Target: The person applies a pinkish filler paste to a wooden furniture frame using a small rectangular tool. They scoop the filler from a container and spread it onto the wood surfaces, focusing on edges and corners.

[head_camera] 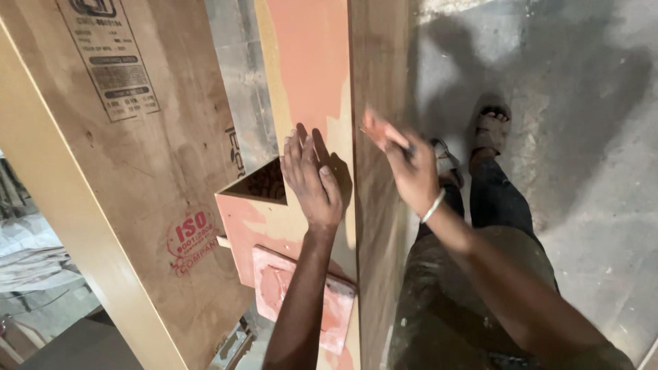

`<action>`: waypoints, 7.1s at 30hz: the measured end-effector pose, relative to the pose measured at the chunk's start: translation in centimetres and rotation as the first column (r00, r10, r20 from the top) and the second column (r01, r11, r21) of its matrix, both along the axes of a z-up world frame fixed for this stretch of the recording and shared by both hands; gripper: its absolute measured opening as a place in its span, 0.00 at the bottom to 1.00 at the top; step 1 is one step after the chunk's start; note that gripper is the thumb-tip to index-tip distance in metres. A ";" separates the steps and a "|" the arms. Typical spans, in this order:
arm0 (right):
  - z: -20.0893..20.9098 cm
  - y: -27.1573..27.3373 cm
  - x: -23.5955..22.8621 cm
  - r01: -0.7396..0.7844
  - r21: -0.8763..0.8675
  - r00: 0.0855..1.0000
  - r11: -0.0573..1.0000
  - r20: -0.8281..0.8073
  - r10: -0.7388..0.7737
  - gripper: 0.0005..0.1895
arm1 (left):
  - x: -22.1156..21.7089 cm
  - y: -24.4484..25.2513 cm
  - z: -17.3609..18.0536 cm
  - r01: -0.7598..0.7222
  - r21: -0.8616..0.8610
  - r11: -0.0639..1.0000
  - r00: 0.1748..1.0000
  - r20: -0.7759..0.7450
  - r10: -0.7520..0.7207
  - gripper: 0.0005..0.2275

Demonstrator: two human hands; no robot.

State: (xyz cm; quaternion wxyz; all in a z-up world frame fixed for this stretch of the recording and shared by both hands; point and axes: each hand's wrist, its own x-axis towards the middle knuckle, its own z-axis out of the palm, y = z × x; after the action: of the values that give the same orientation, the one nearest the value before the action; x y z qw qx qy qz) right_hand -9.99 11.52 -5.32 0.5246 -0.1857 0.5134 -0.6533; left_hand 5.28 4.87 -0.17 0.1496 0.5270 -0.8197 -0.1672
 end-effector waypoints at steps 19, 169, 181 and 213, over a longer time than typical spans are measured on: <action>1.3 7.4 5.8 -0.105 -0.047 0.875 0.993 -0.478 0.070 0.26 | 2.6 3.3 -2.6 0.029 -0.032 0.999 0.963 -0.267 -0.036 0.26; 18.1 -29.8 -22.9 -0.262 0.512 0.083 0.818 -0.833 0.548 0.12 | -7.1 -14.5 0.5 -0.569 -0.159 0.807 0.793 -0.364 0.488 0.22; 8.9 -71.9 -20.3 -0.637 0.426 -0.626 0.643 -0.772 -0.109 0.08 | -12.8 -24.5 -2.3 -0.689 0.097 0.719 0.721 -0.019 0.693 0.28; 9.2 0.7 -16.2 -0.389 0.084 0.834 0.917 0.456 0.312 0.19 | -2.3 -2.4 3.7 -0.351 -0.066 0.934 0.836 -0.472 0.281 0.17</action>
State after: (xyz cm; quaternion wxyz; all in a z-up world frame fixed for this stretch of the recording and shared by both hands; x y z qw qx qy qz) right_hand -26.14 12.19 3.84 0.7505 -0.0806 0.3957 -0.5232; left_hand 2.95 2.47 3.56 0.4019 0.5886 -0.6732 -0.1968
